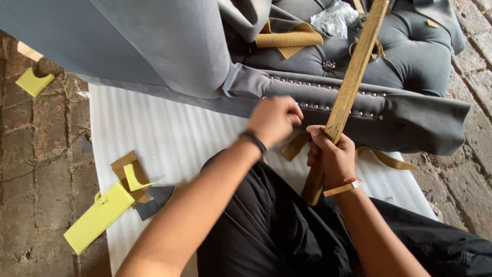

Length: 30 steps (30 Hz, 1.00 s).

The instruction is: The person sits on the floor beside a tufted gray sofa and hammers a row of decorative metal tacks along the fabric edge of the sofa arm, placing each tack by hand and driving it in with a hammer. Near the end they use shears to trim excess fabric at the edge.

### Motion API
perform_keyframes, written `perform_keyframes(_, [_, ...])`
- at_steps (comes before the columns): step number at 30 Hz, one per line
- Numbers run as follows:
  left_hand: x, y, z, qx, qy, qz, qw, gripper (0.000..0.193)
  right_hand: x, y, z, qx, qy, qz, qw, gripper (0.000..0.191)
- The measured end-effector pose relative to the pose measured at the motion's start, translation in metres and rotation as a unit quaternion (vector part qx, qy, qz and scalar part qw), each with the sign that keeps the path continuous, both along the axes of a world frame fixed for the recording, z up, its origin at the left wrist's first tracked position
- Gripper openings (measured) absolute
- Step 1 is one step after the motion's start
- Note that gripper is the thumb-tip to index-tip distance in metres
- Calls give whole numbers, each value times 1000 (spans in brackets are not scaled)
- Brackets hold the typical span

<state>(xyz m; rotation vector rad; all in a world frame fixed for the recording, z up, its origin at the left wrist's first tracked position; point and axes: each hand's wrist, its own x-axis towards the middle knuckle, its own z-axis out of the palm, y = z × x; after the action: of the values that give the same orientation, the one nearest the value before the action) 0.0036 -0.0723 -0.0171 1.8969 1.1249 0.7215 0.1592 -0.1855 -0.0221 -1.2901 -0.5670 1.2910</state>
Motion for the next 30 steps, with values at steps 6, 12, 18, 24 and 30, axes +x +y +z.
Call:
perform_keyframes(6, [-32,73,-34,175,84,2,981,7,30,-32,-5,-58,-91,37,993,17])
perform_keyframes(12, [-33,74,-46,148,133,1,980,5,42,-57,-9,-118,-115,91,982,20])
perform_keyframes(18, [-34,75,-40,140,142,0,980,3,52,-66,-5,-98,-85,130,983,32])
perform_keyframes(24, [-37,75,-43,152,120,-6,981,5,63,-75,2,-132,-179,169,960,35])
perform_keyframes(30, [-36,68,-44,160,120,5,980,5,59,-77,5,-88,-176,197,960,37])
